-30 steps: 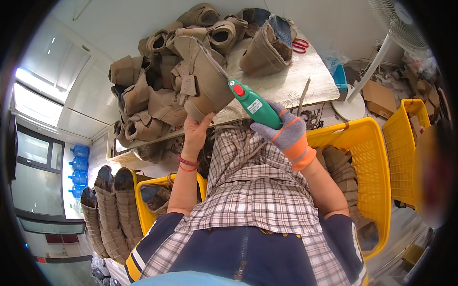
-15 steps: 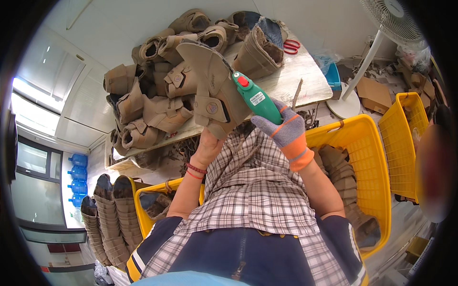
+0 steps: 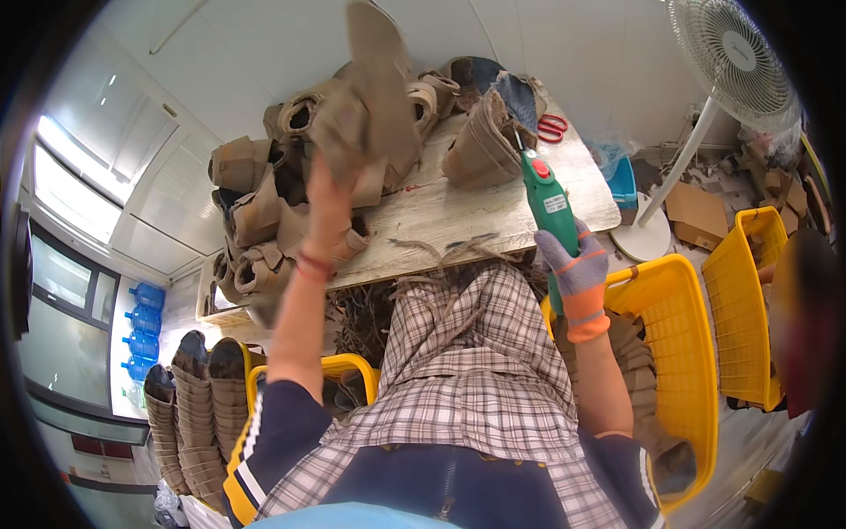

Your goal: The person uses a rotary tool to grind the interior lining of a boot, then switches to scissors to trim the inner fur. They repeat this process on multiple boots, placing finished items into a yellow bin.

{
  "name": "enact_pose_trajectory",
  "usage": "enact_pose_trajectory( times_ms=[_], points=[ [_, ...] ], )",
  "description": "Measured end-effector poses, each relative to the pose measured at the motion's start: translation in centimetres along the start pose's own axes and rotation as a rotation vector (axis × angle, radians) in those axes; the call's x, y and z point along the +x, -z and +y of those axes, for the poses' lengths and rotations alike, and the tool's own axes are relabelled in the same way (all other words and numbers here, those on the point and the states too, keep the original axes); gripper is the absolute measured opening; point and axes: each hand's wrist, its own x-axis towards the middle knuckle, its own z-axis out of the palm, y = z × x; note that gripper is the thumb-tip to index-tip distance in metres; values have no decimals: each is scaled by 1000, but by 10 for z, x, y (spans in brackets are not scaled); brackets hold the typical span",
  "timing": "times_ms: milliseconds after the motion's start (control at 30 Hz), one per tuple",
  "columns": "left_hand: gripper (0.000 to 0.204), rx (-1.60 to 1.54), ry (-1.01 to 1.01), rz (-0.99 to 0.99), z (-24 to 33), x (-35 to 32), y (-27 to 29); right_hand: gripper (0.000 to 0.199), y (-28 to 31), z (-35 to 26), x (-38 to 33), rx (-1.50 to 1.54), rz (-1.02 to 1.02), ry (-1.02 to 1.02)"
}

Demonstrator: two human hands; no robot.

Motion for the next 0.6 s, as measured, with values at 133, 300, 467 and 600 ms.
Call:
enact_pose_trajectory(
  times_ms=[133,300,467,600],
  points=[
    [42,369,-260,350,-72,115,21,30,10,4,-12,20,32,-23],
    [26,-454,312,460,-63,68,-85,31,39,9,-15,1,115,-14],
    [51,-852,1071,-42,-60,-42,-209,23,47,11,-18,-61,166,-9],
    [46,-986,977,67,-46,-33,-230,28,50,13,-23,-70,159,-30]
  ],
)
